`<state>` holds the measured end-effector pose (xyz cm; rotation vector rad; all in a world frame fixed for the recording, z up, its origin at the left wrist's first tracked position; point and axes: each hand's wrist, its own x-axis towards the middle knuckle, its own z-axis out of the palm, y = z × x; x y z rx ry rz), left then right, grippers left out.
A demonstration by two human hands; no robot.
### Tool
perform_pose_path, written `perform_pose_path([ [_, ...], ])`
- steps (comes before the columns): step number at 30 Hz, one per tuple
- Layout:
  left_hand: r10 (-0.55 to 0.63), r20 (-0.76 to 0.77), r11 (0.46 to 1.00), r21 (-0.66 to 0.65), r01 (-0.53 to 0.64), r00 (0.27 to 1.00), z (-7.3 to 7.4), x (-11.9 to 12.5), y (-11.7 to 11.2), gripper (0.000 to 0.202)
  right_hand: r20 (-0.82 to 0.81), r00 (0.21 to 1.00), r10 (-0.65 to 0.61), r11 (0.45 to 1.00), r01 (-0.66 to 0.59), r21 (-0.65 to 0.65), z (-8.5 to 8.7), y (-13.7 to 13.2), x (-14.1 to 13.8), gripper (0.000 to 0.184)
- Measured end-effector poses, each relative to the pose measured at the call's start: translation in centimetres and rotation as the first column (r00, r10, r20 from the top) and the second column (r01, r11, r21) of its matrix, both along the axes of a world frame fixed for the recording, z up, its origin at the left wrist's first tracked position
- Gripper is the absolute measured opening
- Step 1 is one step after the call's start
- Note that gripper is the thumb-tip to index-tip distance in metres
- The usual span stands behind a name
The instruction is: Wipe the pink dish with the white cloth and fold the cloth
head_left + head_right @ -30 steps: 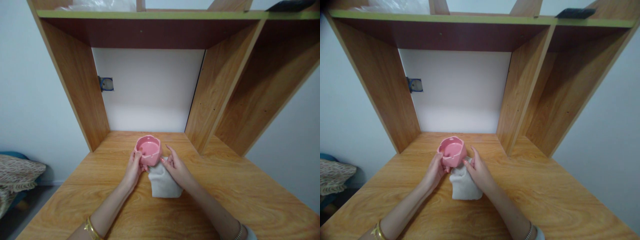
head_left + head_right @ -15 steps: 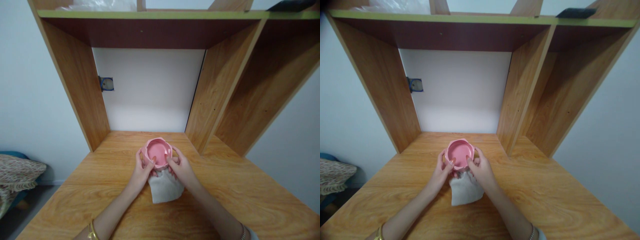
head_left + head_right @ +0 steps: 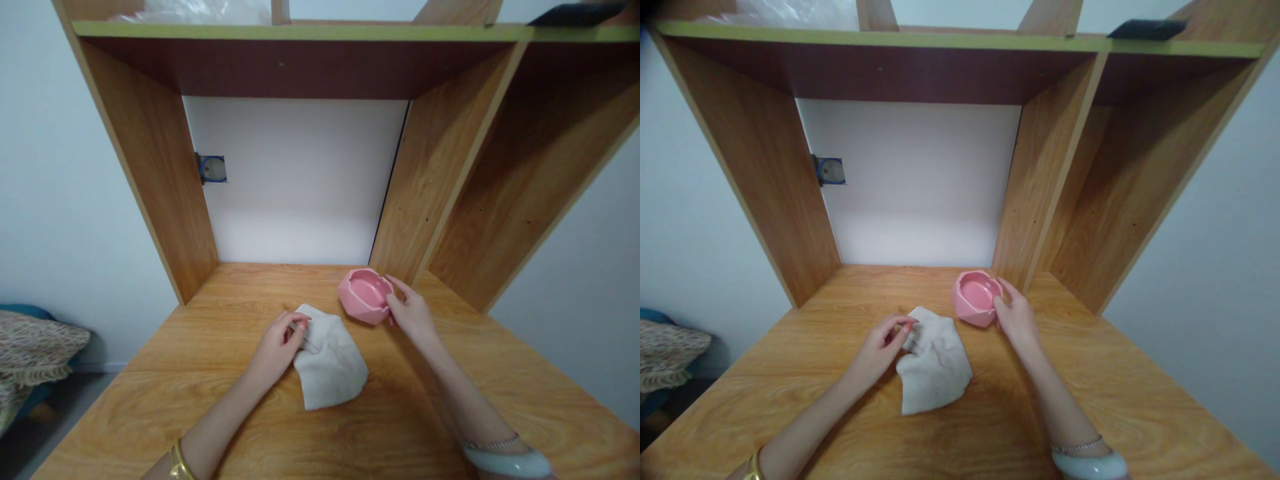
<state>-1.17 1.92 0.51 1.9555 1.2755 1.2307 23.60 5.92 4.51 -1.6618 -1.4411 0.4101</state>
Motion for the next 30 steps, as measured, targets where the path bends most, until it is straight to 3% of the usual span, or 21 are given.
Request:
perform_pose_path([
  [4,0.058,-0.012,0.998,-0.033,-0.058,0.998,-0.1,-0.3,0.3,0.024,0.298,0.942,-0.158,0.987,0.150,0.048,-0.7,0.8,2.4,0.046],
  [8,0.051,0.035,0.995,-0.083,-0.048,0.998,-0.1,-0.5,0.4,0.024,0.390,0.895,-0.216,0.973,0.230,0.010,-1.0,0.9,3.1,0.045],
  [15,0.018,0.166,0.990,-0.139,0.005,0.986,-0.1,-0.6,0.5,0.023,0.420,0.885,-0.203,0.972,0.232,-0.021,-1.7,1.3,3.4,0.044],
  [30,0.052,0.115,0.990,-0.137,-0.036,0.992,-0.5,-0.9,0.9,0.024,0.377,0.913,-0.156,0.975,0.203,-0.089,-2.7,1.9,3.5,0.045],
])
